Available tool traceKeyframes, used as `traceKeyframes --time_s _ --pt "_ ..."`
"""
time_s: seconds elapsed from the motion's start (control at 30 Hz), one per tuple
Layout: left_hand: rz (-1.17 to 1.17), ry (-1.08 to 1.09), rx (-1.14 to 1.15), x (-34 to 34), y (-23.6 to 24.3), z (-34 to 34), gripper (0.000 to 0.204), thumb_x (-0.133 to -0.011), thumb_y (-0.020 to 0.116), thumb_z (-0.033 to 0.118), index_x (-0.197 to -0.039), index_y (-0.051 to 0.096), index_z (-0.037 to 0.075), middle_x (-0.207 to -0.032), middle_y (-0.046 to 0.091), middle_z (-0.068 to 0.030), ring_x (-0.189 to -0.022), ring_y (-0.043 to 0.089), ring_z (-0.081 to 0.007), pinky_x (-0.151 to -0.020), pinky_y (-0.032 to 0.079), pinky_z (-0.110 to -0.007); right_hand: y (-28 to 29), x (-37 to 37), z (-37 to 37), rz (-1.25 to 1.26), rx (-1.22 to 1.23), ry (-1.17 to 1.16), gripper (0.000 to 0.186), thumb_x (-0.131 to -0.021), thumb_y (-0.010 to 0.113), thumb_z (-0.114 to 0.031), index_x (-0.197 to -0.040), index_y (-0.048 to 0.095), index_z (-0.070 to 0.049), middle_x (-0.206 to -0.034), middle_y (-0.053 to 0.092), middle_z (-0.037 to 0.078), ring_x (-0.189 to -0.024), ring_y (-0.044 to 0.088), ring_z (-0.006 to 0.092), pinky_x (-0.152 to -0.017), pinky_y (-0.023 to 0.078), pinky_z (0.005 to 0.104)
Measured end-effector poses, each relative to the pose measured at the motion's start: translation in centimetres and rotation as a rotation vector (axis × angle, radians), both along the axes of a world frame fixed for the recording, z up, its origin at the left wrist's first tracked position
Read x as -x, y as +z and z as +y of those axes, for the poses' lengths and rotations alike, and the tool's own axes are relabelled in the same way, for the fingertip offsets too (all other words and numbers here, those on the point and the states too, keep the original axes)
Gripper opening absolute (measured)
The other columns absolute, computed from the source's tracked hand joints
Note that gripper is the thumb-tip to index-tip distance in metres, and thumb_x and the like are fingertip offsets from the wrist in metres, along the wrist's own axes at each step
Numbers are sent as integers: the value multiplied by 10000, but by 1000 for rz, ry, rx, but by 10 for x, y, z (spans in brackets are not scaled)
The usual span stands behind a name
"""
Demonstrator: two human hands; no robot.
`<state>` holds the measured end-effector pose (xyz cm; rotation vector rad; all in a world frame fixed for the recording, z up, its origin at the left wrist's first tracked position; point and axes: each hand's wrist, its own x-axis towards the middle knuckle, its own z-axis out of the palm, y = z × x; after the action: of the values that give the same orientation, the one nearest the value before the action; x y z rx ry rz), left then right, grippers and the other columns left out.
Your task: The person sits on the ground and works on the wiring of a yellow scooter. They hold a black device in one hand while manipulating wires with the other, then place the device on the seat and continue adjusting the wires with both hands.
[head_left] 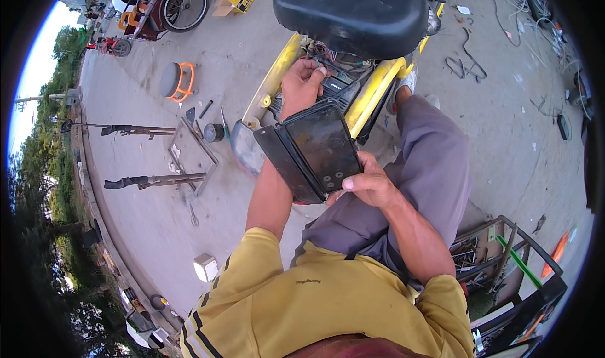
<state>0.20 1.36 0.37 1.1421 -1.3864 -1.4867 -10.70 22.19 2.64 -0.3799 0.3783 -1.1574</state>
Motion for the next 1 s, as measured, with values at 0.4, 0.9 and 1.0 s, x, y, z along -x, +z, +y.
traceKeyframes --time_s 0.4,0.9,1.0 --pt "-76 60 30 -2 -6 -2 246 -965 665 160 -1067 654 -64 -889 744 -104 -589 577 -65 -533 462 -228 -11 -3 -5 46 -140 -118 611 -876 545 -288 -1378 469 52 -1193 660 207 -959 700 351 -674 617 555" --pt "-65 64 36 -1 -10 -5 197 -970 649 103 -1060 647 -73 -918 743 -125 -797 691 -136 -689 549 -267 -14 -9 -12 86 -145 -178 588 -870 554 -278 -1348 432 41 -1165 648 231 -900 706 386 -683 622 569" --pt "-43 61 51 -2 -19 -9 198 -972 649 107 -1055 648 -72 -911 742 -121 -796 692 -137 -688 550 -270 -15 -9 -12 58 -144 -175 597 -862 561 -262 -1355 423 45 -1166 647 239 -890 706 401 -689 621 578"
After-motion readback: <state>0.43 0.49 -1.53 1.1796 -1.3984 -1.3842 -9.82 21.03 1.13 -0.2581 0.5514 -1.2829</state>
